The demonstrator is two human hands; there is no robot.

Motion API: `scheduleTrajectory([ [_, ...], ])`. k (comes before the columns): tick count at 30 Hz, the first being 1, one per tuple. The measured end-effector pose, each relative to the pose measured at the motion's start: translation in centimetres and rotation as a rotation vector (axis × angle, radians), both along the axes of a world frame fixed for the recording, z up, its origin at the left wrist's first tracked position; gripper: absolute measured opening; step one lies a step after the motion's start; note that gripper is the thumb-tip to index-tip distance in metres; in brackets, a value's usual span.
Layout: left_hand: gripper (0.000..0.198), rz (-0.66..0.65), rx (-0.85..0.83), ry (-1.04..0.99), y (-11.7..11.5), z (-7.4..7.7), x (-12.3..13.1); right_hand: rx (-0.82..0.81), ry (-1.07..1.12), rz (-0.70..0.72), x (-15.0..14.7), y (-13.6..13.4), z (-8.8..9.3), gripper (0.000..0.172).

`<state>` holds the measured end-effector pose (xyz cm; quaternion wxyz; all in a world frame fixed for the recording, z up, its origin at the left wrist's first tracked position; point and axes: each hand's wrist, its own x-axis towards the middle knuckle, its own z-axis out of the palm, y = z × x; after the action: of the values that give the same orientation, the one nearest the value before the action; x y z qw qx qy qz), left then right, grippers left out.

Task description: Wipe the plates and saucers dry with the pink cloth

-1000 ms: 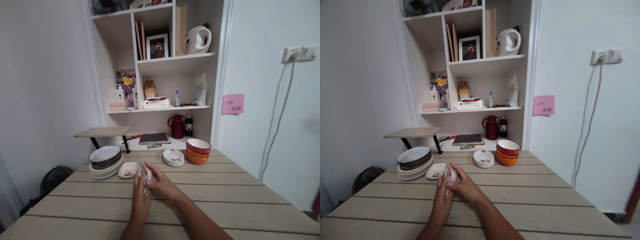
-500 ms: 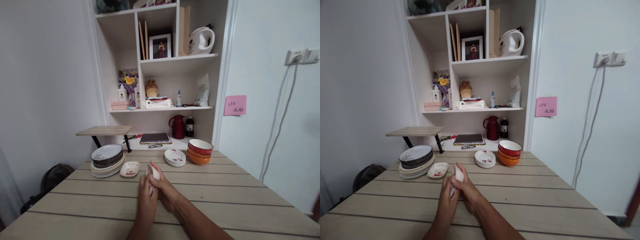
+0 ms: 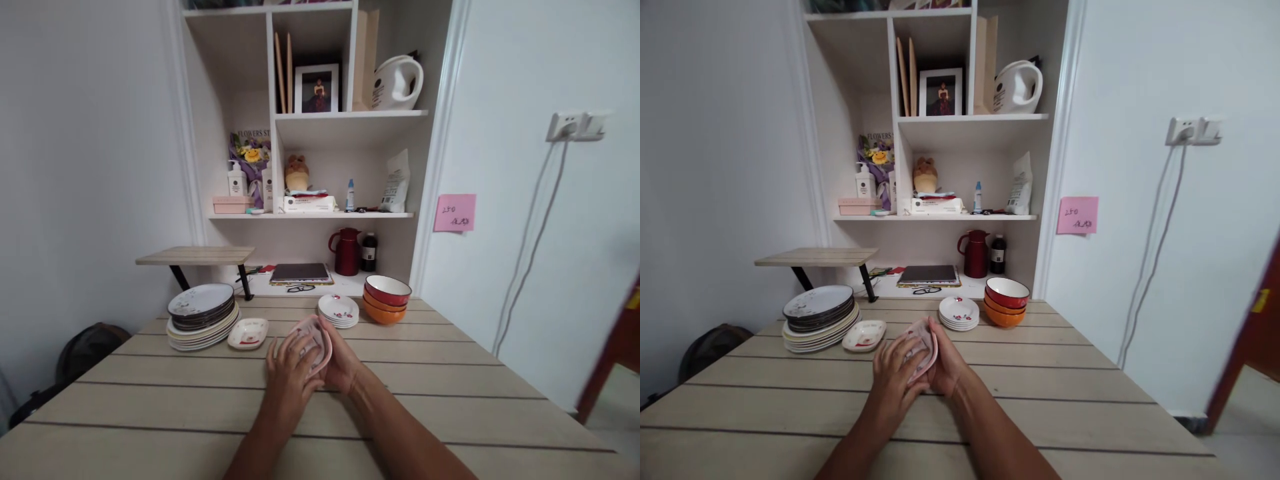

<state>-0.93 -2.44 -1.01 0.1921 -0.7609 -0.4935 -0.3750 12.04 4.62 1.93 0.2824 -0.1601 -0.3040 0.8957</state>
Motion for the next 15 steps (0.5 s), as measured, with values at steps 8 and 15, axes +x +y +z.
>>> scheduleTrajectory([
  [8,0.030,-0.087,0.146,-0.058,0.8,-0.4,-0.5,0.019,-0.035,0.048,-0.9,-0.3,-0.6,0.070],
  [15,0.032,0.026,0.118,-0.427,0.2,-0.8,-0.2,0.263,0.130,-0.209,-2.8,-2.8,-1.3,0.071],
])
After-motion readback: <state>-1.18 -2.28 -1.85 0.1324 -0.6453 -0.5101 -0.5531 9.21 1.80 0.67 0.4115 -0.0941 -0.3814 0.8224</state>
